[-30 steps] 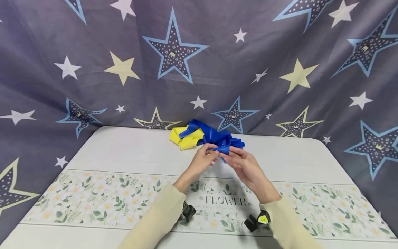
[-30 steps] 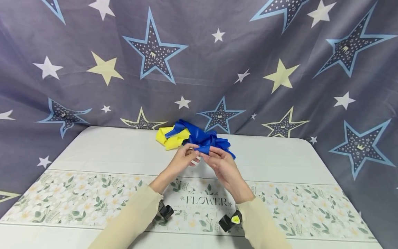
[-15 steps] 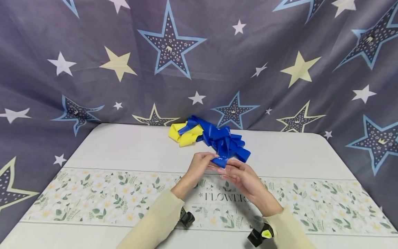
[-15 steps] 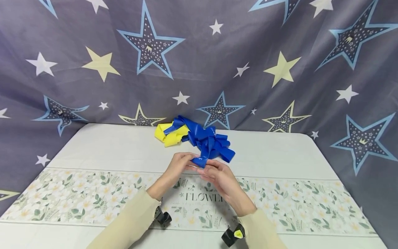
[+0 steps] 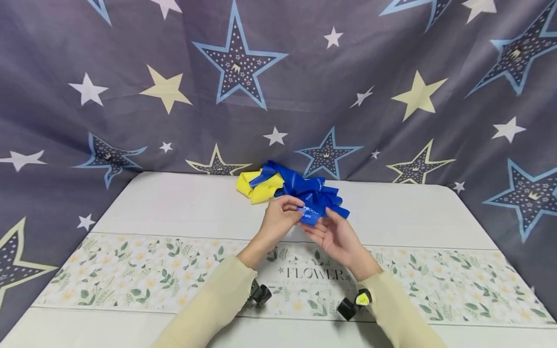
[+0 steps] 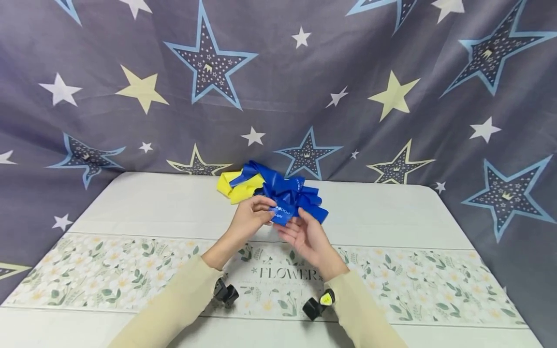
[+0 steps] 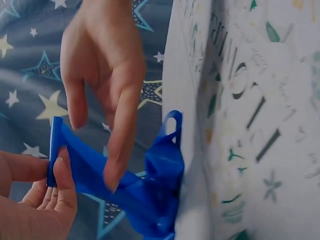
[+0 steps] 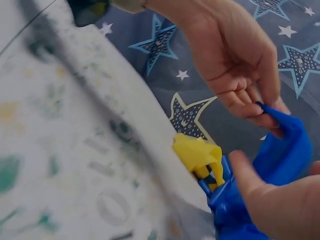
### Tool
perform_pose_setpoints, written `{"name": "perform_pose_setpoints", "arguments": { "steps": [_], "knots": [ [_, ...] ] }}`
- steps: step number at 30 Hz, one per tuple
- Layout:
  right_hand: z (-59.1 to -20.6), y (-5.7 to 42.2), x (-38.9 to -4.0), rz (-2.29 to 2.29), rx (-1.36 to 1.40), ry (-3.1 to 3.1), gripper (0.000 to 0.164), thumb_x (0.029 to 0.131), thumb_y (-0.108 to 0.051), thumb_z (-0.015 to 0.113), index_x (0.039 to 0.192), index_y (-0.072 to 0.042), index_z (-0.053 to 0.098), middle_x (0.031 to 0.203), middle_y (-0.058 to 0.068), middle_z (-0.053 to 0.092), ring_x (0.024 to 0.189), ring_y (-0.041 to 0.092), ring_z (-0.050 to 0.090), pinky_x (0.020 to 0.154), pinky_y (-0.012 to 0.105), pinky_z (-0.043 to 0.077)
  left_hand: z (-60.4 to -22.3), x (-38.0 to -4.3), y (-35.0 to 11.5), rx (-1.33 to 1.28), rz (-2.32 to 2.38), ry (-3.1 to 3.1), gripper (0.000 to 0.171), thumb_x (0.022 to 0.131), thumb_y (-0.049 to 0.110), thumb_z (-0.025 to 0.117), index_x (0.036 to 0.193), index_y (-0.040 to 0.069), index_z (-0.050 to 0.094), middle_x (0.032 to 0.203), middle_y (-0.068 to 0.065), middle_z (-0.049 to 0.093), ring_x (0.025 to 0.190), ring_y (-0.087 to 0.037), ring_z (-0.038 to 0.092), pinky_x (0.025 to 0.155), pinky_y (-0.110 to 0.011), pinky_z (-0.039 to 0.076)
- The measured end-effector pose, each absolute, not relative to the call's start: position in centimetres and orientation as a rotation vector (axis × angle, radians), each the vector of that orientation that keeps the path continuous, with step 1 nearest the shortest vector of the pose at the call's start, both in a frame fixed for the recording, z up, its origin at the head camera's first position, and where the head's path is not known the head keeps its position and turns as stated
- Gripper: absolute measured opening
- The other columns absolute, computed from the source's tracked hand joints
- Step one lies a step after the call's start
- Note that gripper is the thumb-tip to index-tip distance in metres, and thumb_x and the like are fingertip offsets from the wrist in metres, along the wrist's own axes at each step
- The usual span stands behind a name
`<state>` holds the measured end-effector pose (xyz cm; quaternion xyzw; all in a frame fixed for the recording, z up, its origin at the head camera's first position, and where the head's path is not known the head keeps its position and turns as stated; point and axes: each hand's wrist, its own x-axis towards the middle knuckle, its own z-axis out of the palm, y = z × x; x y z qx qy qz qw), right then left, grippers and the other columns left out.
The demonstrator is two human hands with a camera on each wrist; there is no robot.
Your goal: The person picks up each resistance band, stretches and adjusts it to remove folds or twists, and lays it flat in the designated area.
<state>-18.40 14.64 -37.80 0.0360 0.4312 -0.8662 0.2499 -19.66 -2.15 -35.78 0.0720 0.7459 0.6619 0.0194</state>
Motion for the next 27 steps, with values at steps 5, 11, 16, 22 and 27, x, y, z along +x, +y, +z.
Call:
{"name": "perform_pose_setpoints", "arguments": {
  "steps": [5, 11, 16, 22, 27],
  "knots": [
    [-36.1, 13.9, -20.1, -2.443, 0.064, 1.067, 0.048, 0.105, -0.034, 0.023, 0.142, -0.005, 0.016, 0.106, 0.001, 0.065, 0.095, 0.01, 0.067, 0.09, 0.025, 0.052, -34.4, -18.6, -2.2, 0.394, 1.993, 2.405, 0.016, 0.083, -0.006, 0.062, 0.099, -0.004, 0.064, 0.088, -0.016, 0.066, 0.07, -0.01, 0.057, 0.063, -0.02, 0.05],
    [-33.6, 13.4, -21.0, -2.444, -0.024, 1.268, 0.023, 0.104, -0.022, 0.029, 0.117, -0.008, 0.042, 0.103, -0.001, 0.058, 0.09, 0.007, 0.062, 0.08, 0.021, 0.053, -33.9, -17.4, -2.6, 0.397, 2.057, 2.394, 0.017, 0.083, -0.007, 0.062, 0.1, -0.004, 0.061, 0.087, -0.016, 0.062, 0.066, -0.01, 0.055, 0.06, -0.019, 0.048],
    [-32.0, 13.6, -21.1, -2.484, -0.115, 1.41, 0.017, 0.1, -0.009, 0.036, 0.097, -0.012, 0.053, 0.093, -0.005, 0.064, 0.086, 0.006, 0.064, 0.078, 0.019, 0.053, -33.9, -16.8, -2.8, 0.362, 2.134, 2.332, 0.023, 0.082, -0.008, 0.063, 0.103, -0.004, 0.056, 0.084, -0.016, 0.064, 0.066, -0.008, 0.057, 0.062, -0.022, 0.053],
    [-31.3, 14.0, -21.3, -2.521, -0.253, 1.369, 0.024, 0.1, -0.004, 0.036, 0.121, -0.001, 0.048, 0.106, 0.001, 0.071, 0.105, 0.012, 0.065, 0.091, 0.023, 0.051, -34.2, -16.1, -2.7, 0.301, 2.151, 2.225, 0.029, 0.082, -0.009, 0.062, 0.108, -0.001, 0.051, 0.08, -0.014, 0.064, 0.064, -0.009, 0.06, 0.064, -0.03, 0.056],
    [-31.5, 14.2, -21.5, -2.481, -0.228, 1.441, 0.034, 0.099, -0.002, 0.038, 0.132, 0.007, 0.04, 0.102, -0.002, 0.071, 0.101, 0.01, 0.065, 0.089, 0.021, 0.051, -34.9, -15.6, -2.8, 0.281, 2.169, 2.16, 0.027, 0.085, -0.008, 0.059, 0.111, -0.005, 0.05, 0.08, -0.015, 0.065, 0.063, -0.01, 0.064, 0.063, -0.025, 0.056]
  ]
}}
